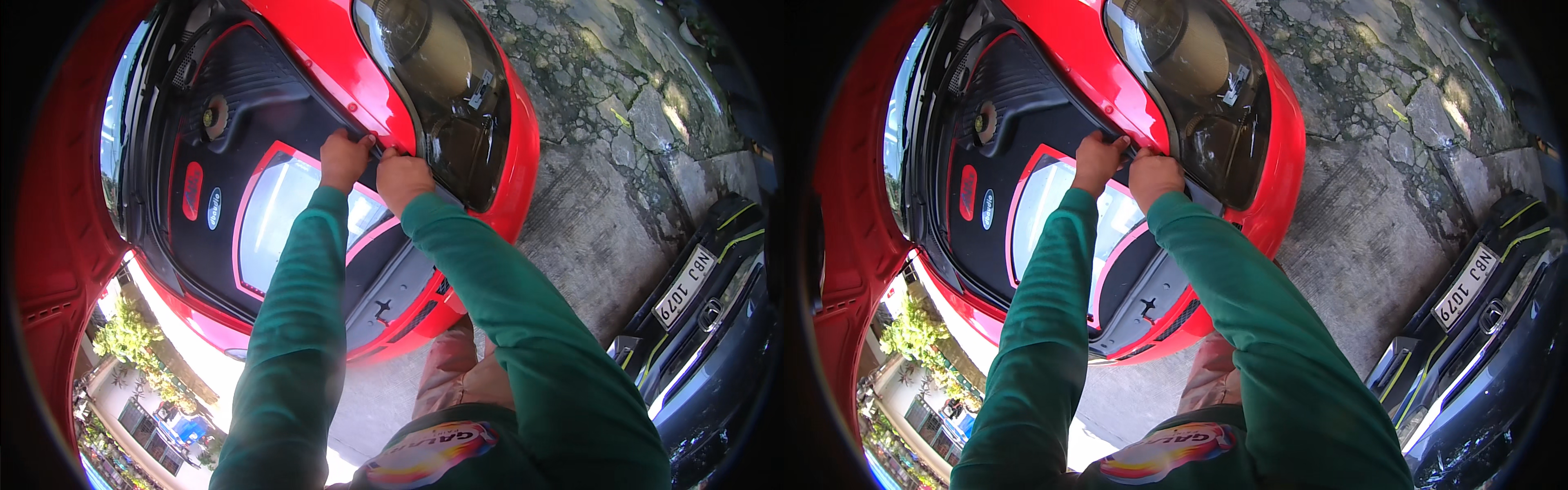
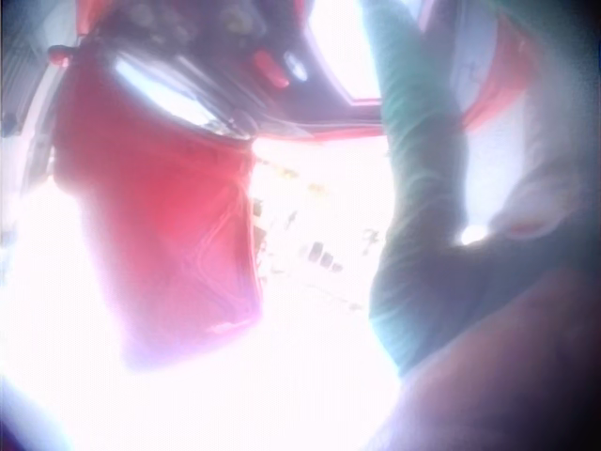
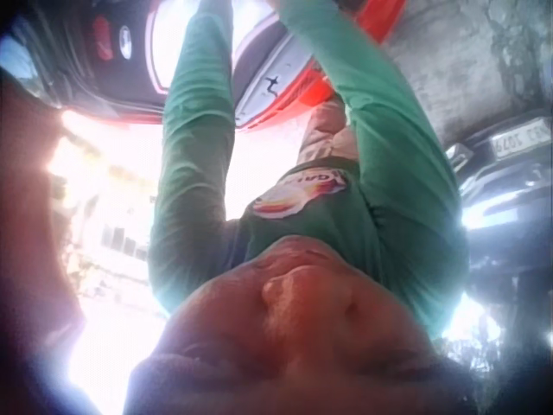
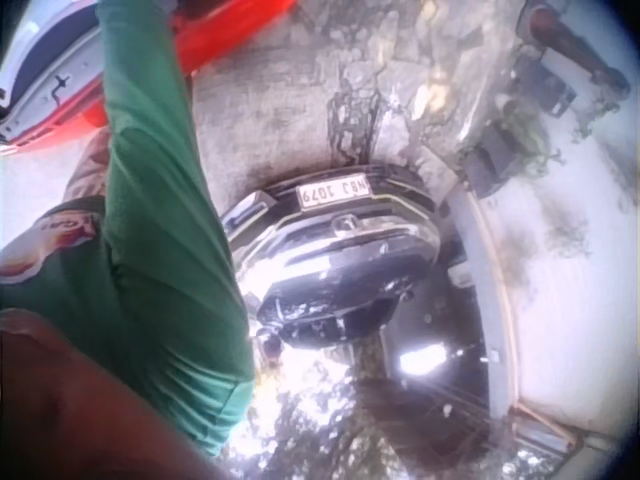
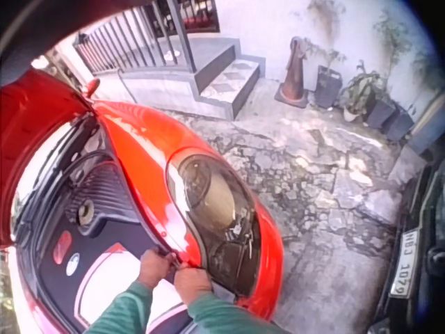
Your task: The person installs a black rubber weather seal strip along the front edge of a red Porsche's open hood. They align the seal, press it into place, and tuck the ends into the hood's vents. The person then closes the hood to check the fit and reopens it to make final adjustments.
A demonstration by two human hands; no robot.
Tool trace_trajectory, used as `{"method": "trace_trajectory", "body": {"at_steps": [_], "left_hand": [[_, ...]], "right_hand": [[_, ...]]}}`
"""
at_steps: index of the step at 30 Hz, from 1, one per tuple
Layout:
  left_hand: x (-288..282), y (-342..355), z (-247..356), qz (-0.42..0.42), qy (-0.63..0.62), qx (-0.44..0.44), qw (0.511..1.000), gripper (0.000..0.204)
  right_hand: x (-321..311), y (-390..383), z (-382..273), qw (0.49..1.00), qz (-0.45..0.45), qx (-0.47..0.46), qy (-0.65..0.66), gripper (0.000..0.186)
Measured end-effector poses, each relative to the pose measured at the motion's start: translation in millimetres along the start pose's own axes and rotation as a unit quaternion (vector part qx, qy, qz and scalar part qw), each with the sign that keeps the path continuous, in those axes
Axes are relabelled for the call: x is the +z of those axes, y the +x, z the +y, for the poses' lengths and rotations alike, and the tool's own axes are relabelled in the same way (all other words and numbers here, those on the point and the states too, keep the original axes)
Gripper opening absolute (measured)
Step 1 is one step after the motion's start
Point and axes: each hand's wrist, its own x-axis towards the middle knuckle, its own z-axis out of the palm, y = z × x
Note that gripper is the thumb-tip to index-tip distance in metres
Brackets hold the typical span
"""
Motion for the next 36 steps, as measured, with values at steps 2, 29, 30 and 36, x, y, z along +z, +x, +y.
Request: {"method": "trace_trajectory", "body": {"at_steps": [2,29,30,36], "left_hand": [[11,-1,0,0.053,0.053,0.024,0.997,0.033],[7,21,16,0.137,-0.447,-0.148,0.871,0.04],[12,26,22,0.161,-0.475,-0.165,0.849,0.048],[44,63,18,0.439,-0.076,-0.072,0.892,0.074]], "right_hand": [[4,4,-4,1.0,-0.01,0.019,-0.005,0.021],[-93,15,82,0.918,-0.316,-0.204,0.128,0.034],[-100,13,98,0.918,-0.317,-0.201,0.13,0.032],[-132,10,163,0.91,-0.345,-0.182,0.14,0.031]]}}
